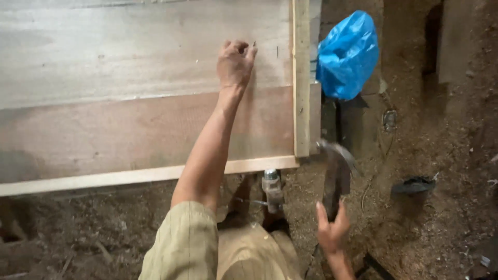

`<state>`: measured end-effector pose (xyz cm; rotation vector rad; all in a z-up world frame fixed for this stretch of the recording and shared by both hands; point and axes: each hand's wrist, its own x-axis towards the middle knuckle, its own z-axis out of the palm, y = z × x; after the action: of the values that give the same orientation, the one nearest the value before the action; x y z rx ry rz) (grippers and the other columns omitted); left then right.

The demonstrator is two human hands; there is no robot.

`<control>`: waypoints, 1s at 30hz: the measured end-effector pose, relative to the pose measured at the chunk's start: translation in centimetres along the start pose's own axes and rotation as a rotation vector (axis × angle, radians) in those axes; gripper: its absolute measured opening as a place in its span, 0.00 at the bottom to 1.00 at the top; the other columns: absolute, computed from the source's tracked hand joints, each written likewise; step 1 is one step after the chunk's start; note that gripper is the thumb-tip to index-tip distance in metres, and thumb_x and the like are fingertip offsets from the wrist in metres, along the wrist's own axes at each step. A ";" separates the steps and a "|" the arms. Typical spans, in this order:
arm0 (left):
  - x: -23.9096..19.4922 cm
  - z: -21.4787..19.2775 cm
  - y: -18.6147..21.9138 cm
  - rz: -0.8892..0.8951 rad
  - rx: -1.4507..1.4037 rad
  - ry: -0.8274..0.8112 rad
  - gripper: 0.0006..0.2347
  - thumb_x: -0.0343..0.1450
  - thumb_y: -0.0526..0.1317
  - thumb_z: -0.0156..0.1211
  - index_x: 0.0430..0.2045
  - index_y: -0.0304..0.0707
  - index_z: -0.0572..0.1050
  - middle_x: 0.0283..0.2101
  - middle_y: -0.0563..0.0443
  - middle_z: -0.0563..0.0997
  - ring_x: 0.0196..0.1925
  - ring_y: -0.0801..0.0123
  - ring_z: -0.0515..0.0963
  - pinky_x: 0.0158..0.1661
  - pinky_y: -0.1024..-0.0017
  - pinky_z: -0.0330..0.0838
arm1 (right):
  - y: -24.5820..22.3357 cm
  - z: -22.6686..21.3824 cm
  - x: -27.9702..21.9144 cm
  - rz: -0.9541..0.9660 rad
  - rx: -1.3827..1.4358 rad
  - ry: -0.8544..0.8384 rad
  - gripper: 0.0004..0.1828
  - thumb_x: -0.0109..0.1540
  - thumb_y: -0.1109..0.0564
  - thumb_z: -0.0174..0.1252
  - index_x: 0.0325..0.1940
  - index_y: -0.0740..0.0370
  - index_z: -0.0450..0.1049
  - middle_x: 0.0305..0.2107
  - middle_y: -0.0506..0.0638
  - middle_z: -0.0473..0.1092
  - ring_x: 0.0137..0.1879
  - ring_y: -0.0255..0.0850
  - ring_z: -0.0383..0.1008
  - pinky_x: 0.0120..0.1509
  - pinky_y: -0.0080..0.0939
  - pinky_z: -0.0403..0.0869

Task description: Assembling a wooden frame by positioning slats and hammering nails into them.

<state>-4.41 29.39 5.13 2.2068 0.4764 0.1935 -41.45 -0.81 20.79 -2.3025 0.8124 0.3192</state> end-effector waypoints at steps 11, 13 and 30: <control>-1.2 -2.5 4.4 0.183 -0.092 -0.297 0.03 0.69 0.33 0.62 0.31 0.37 0.73 0.35 0.46 0.78 0.32 0.65 0.80 0.35 0.71 0.80 | -0.4 -0.5 -1.4 0.192 0.080 -0.077 0.13 0.62 0.48 0.62 0.41 0.59 0.75 0.25 0.49 0.71 0.31 0.43 0.70 0.36 0.45 0.69; -3.9 -3.3 6.3 0.182 -0.296 -0.303 0.06 0.68 0.30 0.60 0.36 0.35 0.72 0.33 0.46 0.80 0.33 0.68 0.81 0.38 0.77 0.82 | -2.1 -1.3 -0.6 0.169 0.090 -0.119 0.11 0.63 0.50 0.61 0.38 0.58 0.74 0.20 0.48 0.67 0.24 0.40 0.66 0.28 0.45 0.67; -13.7 7.0 6.8 0.471 -0.340 0.057 0.31 0.67 0.36 0.69 0.68 0.53 0.66 0.34 0.57 0.86 0.35 0.70 0.86 0.45 0.71 0.80 | -14.1 -2.4 10.6 -0.468 -0.059 -0.170 0.37 0.64 0.62 0.59 0.78 0.50 0.61 0.38 0.74 0.75 0.33 0.64 0.78 0.25 0.56 0.73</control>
<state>-13.02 15.00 6.40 1.9473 -0.0565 0.5472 -24.33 0.90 25.36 -2.3959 0.1698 0.3218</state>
